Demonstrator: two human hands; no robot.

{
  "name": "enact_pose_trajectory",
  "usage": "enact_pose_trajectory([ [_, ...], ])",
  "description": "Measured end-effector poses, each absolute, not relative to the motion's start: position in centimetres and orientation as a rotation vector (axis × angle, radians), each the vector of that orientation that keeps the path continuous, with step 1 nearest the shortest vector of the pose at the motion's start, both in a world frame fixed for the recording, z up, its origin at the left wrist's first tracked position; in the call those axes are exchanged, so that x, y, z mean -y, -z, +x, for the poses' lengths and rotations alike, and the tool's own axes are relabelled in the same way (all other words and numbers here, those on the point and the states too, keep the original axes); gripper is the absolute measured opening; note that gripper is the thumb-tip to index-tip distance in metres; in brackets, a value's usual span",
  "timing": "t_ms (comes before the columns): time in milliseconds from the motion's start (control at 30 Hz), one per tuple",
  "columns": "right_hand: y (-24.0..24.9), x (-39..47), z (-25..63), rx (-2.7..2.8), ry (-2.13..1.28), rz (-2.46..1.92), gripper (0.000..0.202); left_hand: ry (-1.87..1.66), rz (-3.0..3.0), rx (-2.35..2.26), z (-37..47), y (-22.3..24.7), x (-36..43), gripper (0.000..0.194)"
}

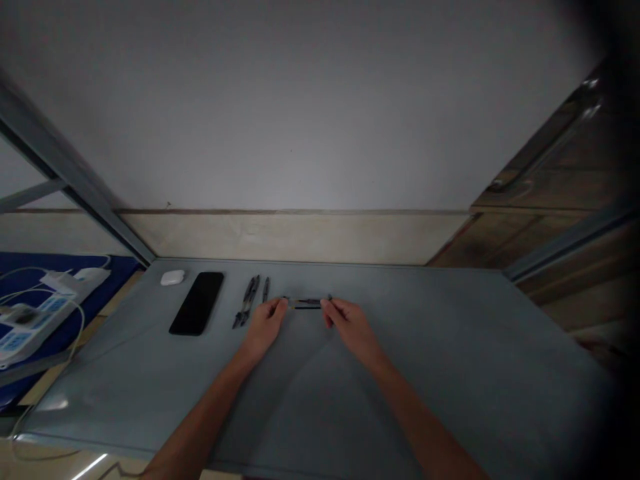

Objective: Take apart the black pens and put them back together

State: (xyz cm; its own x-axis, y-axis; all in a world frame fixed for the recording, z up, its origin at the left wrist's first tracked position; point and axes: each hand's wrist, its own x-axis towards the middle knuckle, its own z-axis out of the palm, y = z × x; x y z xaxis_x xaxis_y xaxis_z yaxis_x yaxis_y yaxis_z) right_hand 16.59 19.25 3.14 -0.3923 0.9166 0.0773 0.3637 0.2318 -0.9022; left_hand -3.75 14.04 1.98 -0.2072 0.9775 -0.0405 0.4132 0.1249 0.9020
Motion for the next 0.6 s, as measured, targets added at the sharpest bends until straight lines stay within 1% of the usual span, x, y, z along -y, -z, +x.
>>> enact_pose_trajectory([
  [100,-2.99,-19.24,16.39,1.880,-1.113,-1.149,0.037,-1.018,1.188,-1.720,-4.08,-1.89,-14.18,0.048],
  [233,-2.41,-19.31,16.19,1.822,-1.192,-1.112,0.021,-0.980,1.113,-1.726,-4.08,-2.46,-14.05,0.053],
  [367,-2.40,-19.45,16.38,1.762,-1.235,-1.122,0.019,-1.018,1.114,-1.673,-3.83,-2.80,-13.85,0.051],
  [433,-2.67,-19.45,16.54,1.770,-1.228,-1.129,0.025,-1.020,1.134,-1.664,-3.78,-2.74,-13.81,0.049],
  [533,-2.95,-19.31,16.62,1.813,-1.191,-1.156,0.045,-0.987,1.179,-1.674,-3.82,-2.61,-13.83,0.048],
  [600,-2.88,-19.17,16.52,1.828,-1.202,-1.180,0.053,-0.975,1.191,-1.684,-3.91,-2.53,-13.86,0.048],
])
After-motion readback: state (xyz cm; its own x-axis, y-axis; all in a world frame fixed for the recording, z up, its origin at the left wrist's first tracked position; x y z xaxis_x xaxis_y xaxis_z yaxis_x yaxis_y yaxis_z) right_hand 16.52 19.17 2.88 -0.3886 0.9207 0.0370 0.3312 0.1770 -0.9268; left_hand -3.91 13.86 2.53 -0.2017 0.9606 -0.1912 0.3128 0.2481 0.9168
